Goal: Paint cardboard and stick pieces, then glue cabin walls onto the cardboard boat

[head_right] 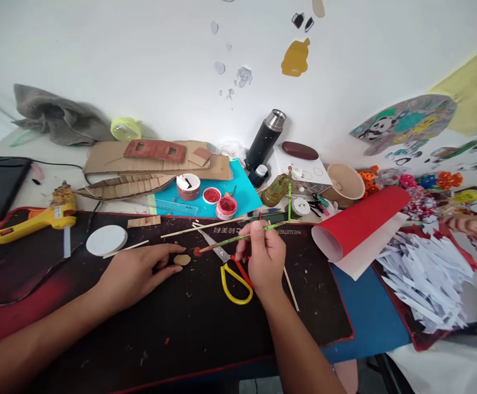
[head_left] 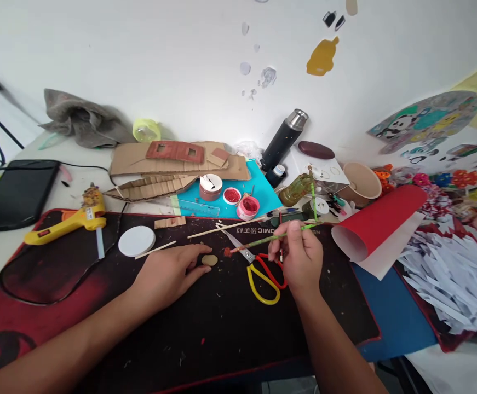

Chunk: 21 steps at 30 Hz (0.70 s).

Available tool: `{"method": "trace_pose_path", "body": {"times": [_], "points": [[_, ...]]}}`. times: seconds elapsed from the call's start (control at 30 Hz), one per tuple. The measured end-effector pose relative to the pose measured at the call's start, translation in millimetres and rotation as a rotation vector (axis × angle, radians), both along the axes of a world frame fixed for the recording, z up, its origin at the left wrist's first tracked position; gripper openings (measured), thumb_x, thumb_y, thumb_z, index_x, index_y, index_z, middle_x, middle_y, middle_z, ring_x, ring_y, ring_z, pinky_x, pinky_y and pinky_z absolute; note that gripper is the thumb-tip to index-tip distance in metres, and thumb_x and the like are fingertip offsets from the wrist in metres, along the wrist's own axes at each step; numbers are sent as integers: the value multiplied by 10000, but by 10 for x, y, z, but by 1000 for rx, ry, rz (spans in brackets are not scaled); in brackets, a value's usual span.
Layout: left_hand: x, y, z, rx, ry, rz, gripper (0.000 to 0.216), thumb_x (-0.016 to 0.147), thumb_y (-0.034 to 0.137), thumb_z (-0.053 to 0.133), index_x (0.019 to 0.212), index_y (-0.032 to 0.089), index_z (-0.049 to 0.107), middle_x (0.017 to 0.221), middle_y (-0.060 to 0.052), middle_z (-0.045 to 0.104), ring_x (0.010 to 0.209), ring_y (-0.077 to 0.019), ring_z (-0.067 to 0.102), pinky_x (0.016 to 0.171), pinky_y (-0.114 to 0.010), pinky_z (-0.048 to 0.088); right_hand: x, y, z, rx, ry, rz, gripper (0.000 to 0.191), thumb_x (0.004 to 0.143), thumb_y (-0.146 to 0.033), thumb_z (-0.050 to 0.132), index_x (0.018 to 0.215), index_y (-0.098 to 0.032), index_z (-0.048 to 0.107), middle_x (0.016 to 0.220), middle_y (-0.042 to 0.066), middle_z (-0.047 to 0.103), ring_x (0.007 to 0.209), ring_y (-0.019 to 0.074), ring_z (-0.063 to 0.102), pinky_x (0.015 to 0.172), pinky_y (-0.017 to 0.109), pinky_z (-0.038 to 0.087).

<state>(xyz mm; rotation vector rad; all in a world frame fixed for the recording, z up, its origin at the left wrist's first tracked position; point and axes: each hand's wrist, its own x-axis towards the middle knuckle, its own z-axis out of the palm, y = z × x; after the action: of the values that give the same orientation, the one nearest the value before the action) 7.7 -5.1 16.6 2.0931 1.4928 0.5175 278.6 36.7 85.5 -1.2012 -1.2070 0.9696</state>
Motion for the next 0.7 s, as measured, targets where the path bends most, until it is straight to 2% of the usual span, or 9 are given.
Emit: {"method": "trace_pose_path", "body": {"times": [0.1, 0.3, 0.5, 0.7], "points": [[-9, 0, 21, -34, -19, 7, 339, 1001, 372, 703, 1327, 293, 748, 845, 27, 781, 772, -200, 772, 695, -285, 498, -48, -149, -46, -27, -29, 30, 525, 1042, -677, 672, 810, -206, 690, 528, -28, 630, 400, 131, 597, 392, 216, 428], [-13, 19, 41, -53, -33, 7, 289, 979, 367, 677, 1240, 284, 772, 869, 16, 780, 799, -203, 768, 710, -290, 492, -56, -272, -74, -22, -73, 30, 513, 1069, -656, 643, 829, -206, 701, 545, -25, 643, 418, 125, 601, 421, 211, 441], [6, 20, 51, -48, 4, 18, 291, 994, 428, 635, 1190, 281, 793, 865, 2, 782, 772, -205, 748, 709, -295, 503, -165, -284, -153, 10, -140, 117, 501, 1103, -623, 592, 862, -203, 718, 593, -12, 668, 455, 134, 635, 437, 225, 450], [18, 20, 107, -50, -2, 3, 276, 993, 396, 614, 1171, 292, 797, 857, 2, 775, 771, -205, 744, 710, -288, 506, -240, -290, -208, 47, -189, 145, 461, 1135, -557, 553, 876, -213, 717, 611, -17, 661, 488, 136, 647, 459, 232, 452]]}}
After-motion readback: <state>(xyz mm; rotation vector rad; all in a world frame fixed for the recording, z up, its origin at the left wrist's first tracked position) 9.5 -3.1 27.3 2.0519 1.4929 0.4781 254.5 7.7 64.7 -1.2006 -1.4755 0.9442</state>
